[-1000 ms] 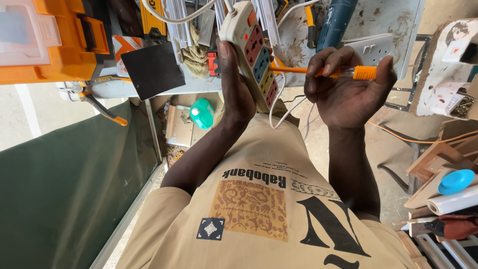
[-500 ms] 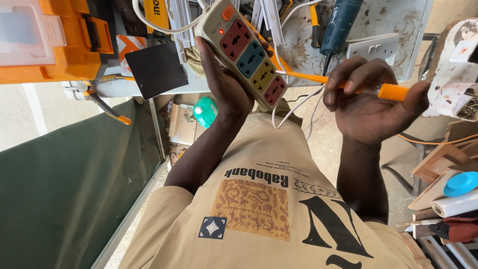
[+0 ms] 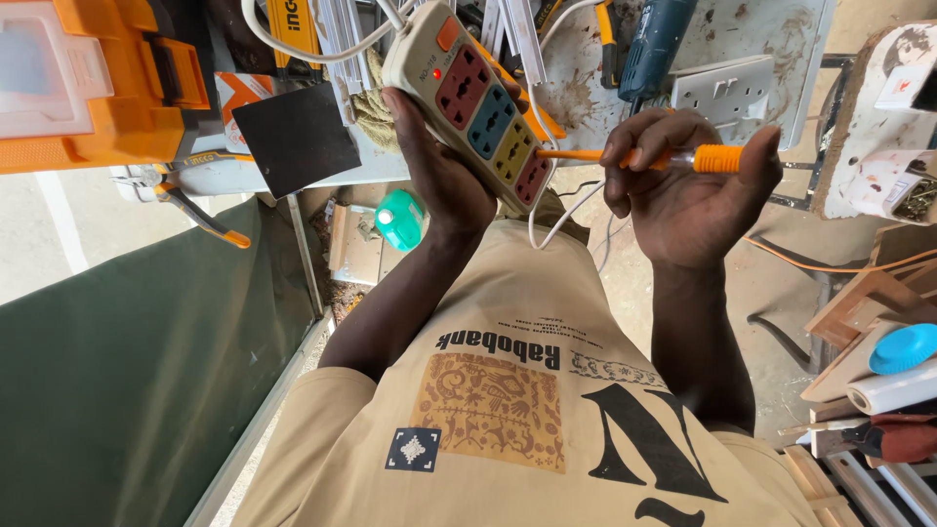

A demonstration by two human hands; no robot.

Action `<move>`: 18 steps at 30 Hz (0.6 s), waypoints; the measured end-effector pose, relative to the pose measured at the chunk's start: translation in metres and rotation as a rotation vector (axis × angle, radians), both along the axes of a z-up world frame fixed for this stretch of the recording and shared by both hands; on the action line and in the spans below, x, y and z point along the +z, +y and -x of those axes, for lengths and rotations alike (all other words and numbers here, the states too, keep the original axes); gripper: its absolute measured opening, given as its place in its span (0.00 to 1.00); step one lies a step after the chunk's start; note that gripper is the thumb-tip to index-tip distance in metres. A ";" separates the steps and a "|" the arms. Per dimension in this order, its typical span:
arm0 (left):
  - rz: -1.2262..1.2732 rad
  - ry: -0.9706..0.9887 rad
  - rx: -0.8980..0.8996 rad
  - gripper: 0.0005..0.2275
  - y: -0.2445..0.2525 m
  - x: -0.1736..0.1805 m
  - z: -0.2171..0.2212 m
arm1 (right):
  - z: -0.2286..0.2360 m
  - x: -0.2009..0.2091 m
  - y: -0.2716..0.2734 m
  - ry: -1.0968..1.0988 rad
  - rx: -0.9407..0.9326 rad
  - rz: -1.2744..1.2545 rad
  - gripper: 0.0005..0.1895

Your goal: Stripping electrical wires and connecting them to a power strip using a screwdriver

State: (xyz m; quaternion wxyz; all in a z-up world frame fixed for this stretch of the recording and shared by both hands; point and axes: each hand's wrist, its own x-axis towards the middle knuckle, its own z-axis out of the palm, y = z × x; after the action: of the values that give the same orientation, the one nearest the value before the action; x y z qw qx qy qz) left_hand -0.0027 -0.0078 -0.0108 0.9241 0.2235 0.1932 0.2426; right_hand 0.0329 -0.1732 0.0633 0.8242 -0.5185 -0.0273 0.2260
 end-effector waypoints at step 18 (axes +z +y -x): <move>0.035 0.004 0.030 0.33 0.011 0.008 0.000 | 0.016 0.029 -0.005 -0.144 -0.051 0.085 0.36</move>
State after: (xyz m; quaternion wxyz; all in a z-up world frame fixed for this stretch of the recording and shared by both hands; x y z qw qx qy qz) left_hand -0.0029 0.0033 -0.0024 0.9238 0.2047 0.2025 0.2524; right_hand 0.0171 -0.1787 0.0927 0.8028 -0.5685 -0.0638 0.1681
